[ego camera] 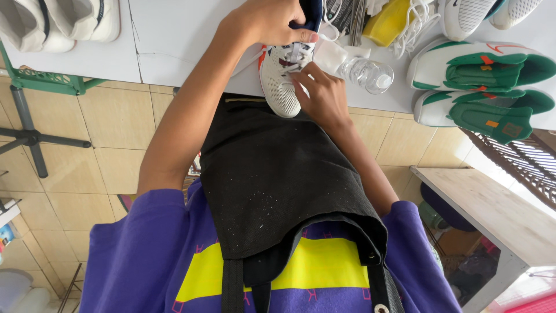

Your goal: The person laces a white athletic shoe with blue and red accents, threading the white laces through the eyelets and tying them. The shoe is placed on a white table surrounded by other footwear and cleaning supplies.

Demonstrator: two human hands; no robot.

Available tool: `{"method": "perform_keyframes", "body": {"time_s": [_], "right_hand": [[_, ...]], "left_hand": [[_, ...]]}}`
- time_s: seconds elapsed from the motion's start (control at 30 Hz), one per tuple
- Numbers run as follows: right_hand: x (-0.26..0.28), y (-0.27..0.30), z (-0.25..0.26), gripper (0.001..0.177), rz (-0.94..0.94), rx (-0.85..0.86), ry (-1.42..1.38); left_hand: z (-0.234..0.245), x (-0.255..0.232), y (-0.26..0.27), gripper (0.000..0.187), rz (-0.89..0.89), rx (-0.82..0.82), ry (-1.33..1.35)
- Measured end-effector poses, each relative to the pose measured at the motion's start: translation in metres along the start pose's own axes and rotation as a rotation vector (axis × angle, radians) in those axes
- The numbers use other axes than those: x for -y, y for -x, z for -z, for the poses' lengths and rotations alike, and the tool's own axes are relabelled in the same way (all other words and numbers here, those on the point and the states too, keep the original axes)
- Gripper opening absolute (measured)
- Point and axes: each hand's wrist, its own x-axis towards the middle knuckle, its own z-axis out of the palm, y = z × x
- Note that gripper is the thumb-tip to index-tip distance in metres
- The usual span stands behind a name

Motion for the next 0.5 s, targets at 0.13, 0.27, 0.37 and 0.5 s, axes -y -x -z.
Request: {"method": "perform_keyframes", "body": {"time_s": [0.13, 0.27, 0.37, 0.5], "right_hand": [[-0.004, -0.004, -0.001, 0.012, -0.007, 0.106, 0.185], [-0.007, -0.007, -0.004, 0.013, -0.028, 0.192, 0.226], [-0.01, -0.005, -0.008, 0.016, 0.049, 0.169, 0.309], [-0.012, -0.015, -0.001, 0.014, 0.093, 0.204, 0.313]], "left_hand": [[-0.002, 0.001, -0.001, 0.08, 0.005, 0.003, -0.003], [-0.003, -0.001, 0.001, 0.076, 0.064, 0.019, -0.012], [-0.005, 0.003, 0.0, 0.076, 0.035, 0.023, 0.002], [-0.01, 0.005, -0.001, 0.07, 0.08, 0.018, -0.036]]}}
